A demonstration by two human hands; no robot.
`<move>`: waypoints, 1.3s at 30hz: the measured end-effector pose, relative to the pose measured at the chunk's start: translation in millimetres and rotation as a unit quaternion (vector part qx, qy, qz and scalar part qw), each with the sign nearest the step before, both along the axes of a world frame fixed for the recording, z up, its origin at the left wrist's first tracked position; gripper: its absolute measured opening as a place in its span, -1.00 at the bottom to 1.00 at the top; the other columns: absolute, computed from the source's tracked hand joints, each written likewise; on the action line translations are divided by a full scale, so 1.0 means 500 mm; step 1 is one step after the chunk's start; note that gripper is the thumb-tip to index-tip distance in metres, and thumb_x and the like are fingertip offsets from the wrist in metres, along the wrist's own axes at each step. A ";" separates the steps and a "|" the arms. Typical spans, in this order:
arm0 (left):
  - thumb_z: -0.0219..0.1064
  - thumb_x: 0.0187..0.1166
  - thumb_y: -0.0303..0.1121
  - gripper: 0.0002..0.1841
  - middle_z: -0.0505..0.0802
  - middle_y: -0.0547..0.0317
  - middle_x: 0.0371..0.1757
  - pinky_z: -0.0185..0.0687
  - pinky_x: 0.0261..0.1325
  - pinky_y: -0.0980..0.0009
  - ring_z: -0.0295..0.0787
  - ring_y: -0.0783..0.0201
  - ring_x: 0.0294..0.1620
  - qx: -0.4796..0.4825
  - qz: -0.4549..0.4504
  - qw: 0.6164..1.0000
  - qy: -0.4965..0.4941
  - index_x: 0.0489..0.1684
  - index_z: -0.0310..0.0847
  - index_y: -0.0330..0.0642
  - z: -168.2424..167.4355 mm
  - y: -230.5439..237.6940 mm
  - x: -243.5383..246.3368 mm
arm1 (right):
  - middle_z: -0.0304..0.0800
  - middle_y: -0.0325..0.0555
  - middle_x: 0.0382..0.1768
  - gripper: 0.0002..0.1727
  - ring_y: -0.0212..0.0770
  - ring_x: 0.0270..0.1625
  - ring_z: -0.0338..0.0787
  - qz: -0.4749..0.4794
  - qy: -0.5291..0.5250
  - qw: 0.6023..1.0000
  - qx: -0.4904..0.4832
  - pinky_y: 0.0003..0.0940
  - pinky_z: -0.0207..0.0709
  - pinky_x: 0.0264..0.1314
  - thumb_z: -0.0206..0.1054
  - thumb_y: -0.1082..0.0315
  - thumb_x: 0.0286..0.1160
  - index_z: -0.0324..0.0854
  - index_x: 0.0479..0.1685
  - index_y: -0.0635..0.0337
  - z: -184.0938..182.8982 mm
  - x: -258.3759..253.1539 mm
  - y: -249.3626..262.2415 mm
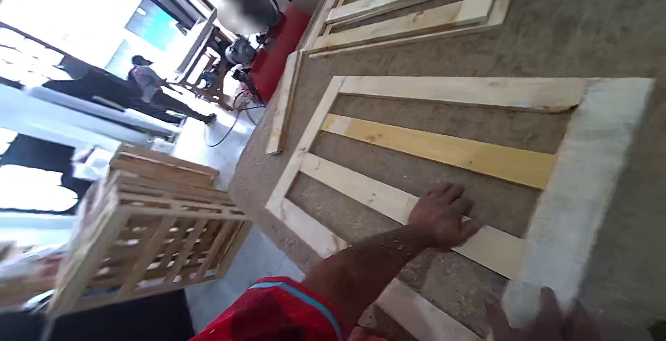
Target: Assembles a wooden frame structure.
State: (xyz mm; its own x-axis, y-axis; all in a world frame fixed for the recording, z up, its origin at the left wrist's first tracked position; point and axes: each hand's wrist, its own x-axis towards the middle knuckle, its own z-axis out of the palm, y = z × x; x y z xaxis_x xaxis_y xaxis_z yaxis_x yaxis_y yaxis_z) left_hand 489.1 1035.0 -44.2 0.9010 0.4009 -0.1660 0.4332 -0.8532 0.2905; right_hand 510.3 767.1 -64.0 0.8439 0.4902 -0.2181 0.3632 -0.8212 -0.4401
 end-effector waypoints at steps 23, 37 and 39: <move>-0.20 0.67 0.28 -0.25 0.51 -0.06 0.72 0.27 0.73 -0.13 0.32 -0.09 0.79 0.061 -0.035 0.997 -0.029 0.41 0.68 -0.05 -0.036 -0.010 0.010 | 0.48 0.24 0.63 -0.29 0.22 0.59 0.59 -0.208 -0.073 0.975 0.026 0.23 0.50 0.57 0.27 -0.04 0.68 0.38 0.72 0.18 0.143 0.519 -0.183; -0.18 0.61 0.32 -0.33 0.51 0.21 0.73 0.40 0.62 -0.05 0.31 0.07 0.78 0.094 -0.017 0.995 0.010 0.29 0.74 0.19 -0.038 -0.007 0.018 | 0.62 0.77 -0.04 -0.26 0.77 0.08 0.66 -0.218 -0.043 0.964 -0.147 0.80 0.38 -0.08 0.06 -0.18 0.65 0.49 0.11 0.53 0.013 1.038 -0.307; -0.18 0.61 0.32 -0.33 0.48 0.23 0.75 0.38 0.63 -0.05 0.28 0.06 0.79 0.087 -0.016 0.996 0.014 0.31 0.72 0.21 -0.039 -0.008 0.020 | 0.63 0.72 -0.12 -0.23 0.72 -0.02 0.68 -0.224 -0.026 0.969 -0.097 0.76 0.39 -0.13 0.01 -0.22 0.69 0.51 -0.05 0.54 0.076 0.974 -0.281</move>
State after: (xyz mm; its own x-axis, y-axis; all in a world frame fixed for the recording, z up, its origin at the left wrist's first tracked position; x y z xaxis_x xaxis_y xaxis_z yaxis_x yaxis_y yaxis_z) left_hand 498.9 1031.1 -63.5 0.9102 0.3960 -0.1215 0.4098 -0.9034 0.1261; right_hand 997.4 626.9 -26.2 0.9750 0.0264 -0.2207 -0.0310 -0.9671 -0.2524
